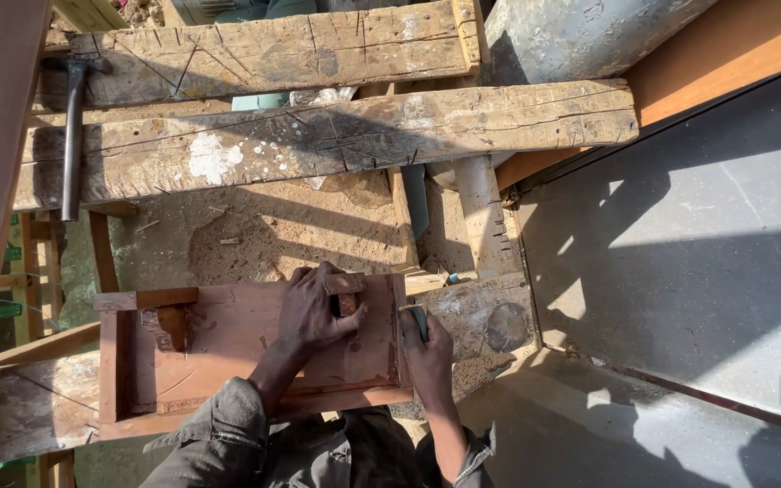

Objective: Sanding the surfaces and edges of a small wooden furniture piece using sandpaper to achieve a smooth finish.

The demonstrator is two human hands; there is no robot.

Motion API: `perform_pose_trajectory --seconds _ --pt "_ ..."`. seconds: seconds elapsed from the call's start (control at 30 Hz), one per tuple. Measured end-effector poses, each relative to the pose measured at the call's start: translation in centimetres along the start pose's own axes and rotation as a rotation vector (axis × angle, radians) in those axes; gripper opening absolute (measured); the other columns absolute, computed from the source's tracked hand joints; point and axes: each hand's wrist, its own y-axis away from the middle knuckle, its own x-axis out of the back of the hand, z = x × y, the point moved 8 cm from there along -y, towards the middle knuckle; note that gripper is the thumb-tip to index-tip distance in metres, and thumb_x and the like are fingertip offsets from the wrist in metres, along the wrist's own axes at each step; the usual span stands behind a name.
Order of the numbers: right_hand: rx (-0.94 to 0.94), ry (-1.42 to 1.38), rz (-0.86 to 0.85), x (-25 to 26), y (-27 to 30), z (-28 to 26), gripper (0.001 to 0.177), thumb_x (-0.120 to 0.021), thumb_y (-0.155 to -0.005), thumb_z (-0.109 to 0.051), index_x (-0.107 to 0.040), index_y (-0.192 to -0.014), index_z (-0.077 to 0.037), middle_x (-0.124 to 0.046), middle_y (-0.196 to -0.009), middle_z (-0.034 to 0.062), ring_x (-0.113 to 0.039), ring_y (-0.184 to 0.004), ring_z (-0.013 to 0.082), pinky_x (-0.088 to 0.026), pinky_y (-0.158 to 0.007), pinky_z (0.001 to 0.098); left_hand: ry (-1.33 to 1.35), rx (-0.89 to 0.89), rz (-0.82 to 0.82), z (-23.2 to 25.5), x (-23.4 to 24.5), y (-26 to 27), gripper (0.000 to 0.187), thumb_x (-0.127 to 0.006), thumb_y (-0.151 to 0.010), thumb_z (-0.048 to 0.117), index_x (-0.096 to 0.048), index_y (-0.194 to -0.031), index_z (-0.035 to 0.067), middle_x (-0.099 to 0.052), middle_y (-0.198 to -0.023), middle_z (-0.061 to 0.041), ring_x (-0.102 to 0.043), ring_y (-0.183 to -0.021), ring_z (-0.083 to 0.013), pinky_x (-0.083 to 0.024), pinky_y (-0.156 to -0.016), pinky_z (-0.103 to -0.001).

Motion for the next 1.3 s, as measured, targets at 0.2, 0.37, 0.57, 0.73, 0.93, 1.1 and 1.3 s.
perform_pose_trajectory --seconds 0.2,0.37,0.57,0.73,0.93,1.1,1.3 --pt "0.299 -0.054 0.051 -1.9 -5.5 -3.4 0.039 -0.061 -0.110 -0.034 -0.061 -0.078 -0.010 -0.035 -0.052 0.0002 -0.030 -0.042 0.0085 -0.029 -0.046 0.0317 0.110 -0.074 0.097 1.8 3.3 0.8 0.067 -0.071 -0.078 0.068 -0.054 -0.105 0.009 -0.073 -0.081 -0.024 -0.076 -0.091 -0.0411 -0.051 -0.097 -0.050" --pt "0.162 0.017 0.077 1.2 -1.3 1.8 0.035 -0.070 -0.102 -0.035 -0.071 -0.080 -0.008 -0.046 -0.049 0.0024 -0.041 -0.043 0.0087 -0.036 -0.044 0.0286 0.040 -0.035 0.077 0.8 1.8 0.1 0.070 -0.068 -0.074 0.073 -0.055 -0.108 0.013 -0.073 -0.084 -0.019 -0.074 -0.095 -0.0401 -0.054 -0.089 -0.051" --pt "0.285 0.035 0.046 -1.0 -4.4 -4.3 0.040 -0.064 -0.107 -0.037 -0.065 -0.078 -0.009 -0.043 -0.048 0.0030 -0.035 -0.040 0.0100 -0.034 -0.042 0.0300 0.037 -0.017 0.097 1.3 2.0 0.6 0.076 -0.068 -0.073 0.075 -0.052 -0.111 0.011 -0.073 -0.085 -0.022 -0.074 -0.097 -0.0397 -0.053 -0.092 -0.050" --pt "0.208 0.015 0.043 0.2 0.3 -0.1 0.040 -0.064 -0.107 -0.036 -0.069 -0.078 -0.009 -0.049 -0.047 0.0049 -0.041 -0.040 0.0110 -0.038 -0.042 0.0291 0.044 -0.035 0.079 0.9 1.8 -0.1 0.075 -0.067 -0.074 0.073 -0.052 -0.111 0.010 -0.073 -0.084 -0.024 -0.075 -0.094 -0.0405 -0.053 -0.096 -0.050" --pt "0.252 0.084 0.020 -0.5 -2.9 -0.8 0.037 -0.067 -0.105 -0.033 -0.073 -0.079 -0.007 -0.057 -0.049 0.0079 -0.049 -0.041 0.0119 -0.041 -0.043 0.0284 0.096 -0.060 0.098 1.3 2.5 0.5 0.075 -0.065 -0.075 0.075 -0.054 -0.109 0.009 -0.073 -0.081 -0.023 -0.075 -0.090 -0.0384 -0.050 -0.101 -0.046" --pt "0.225 0.027 0.034 -0.2 0.3 -1.6 0.039 -0.067 -0.105 -0.036 -0.070 -0.077 -0.008 -0.054 -0.050 0.0031 -0.046 -0.043 0.0086 -0.040 -0.043 0.0268 0.016 0.014 0.056 0.4 1.6 0.8 0.079 -0.067 -0.072 0.076 -0.051 -0.113 0.011 -0.072 -0.088 -0.019 -0.072 -0.100 -0.0378 -0.051 -0.095 -0.051" --pt "0.241 0.057 0.041 0.4 1.6 3.4 0.034 -0.069 -0.104 -0.033 -0.076 -0.084 -0.006 -0.058 -0.050 0.0109 -0.051 -0.040 0.0231 -0.042 -0.043 0.0349 0.063 -0.081 0.114 0.6 1.3 0.8 0.076 -0.066 -0.073 0.076 -0.052 -0.109 0.010 -0.072 -0.081 -0.023 -0.075 -0.092 -0.0364 -0.047 -0.103 -0.045"
